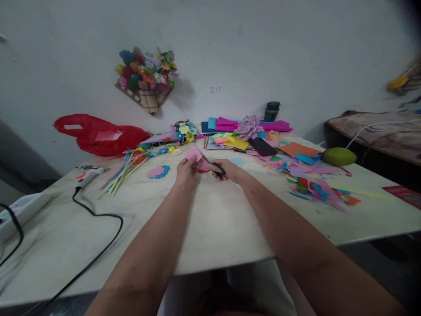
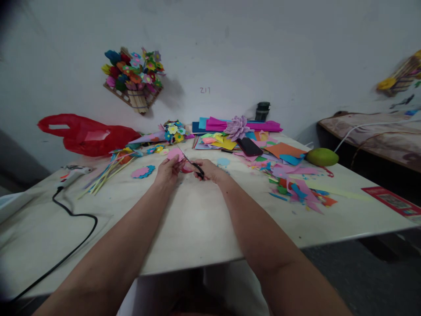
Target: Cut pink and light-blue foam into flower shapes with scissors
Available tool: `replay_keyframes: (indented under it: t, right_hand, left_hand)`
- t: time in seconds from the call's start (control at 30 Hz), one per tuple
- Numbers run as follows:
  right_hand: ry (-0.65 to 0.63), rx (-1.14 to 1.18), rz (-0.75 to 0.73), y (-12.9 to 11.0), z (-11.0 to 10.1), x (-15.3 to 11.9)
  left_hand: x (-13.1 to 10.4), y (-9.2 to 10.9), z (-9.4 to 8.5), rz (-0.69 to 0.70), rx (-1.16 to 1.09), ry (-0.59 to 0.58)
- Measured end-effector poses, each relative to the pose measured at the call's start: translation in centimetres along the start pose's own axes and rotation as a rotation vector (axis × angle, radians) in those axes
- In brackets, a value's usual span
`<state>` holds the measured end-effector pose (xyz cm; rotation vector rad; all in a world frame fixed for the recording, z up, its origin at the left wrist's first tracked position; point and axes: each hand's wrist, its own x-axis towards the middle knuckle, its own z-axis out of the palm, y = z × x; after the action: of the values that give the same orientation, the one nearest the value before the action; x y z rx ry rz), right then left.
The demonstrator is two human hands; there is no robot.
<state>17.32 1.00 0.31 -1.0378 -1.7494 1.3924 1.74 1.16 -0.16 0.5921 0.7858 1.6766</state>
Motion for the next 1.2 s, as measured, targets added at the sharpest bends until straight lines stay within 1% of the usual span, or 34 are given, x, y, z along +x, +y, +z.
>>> replay_keyframes:
  t: [0.33,0.63,0.8,1.2]
  right_hand:
    - [0.051,-0.011,0.064,-0.83,0.55,-0.24]
    - [0.057,-0.009,0.061,-0.27,0.46,0.09]
    - [0.065,0.004,0.089,-0.40,0.56,0.05]
    - [0.064,0.016,0.026,-0.11,0.47,0.39]
  left_hand:
    - [-0.08,-0.12,0.18,0.003,-0.054,0.034]
    - [-0.04,-0.17,0.19,0.007,-0.058,0.048]
    - [0.02,-0.26,0.10,0.000,-0.066,0.050]
    - [-0.12,-0.12,0.25,0.009,-0.049,0.051]
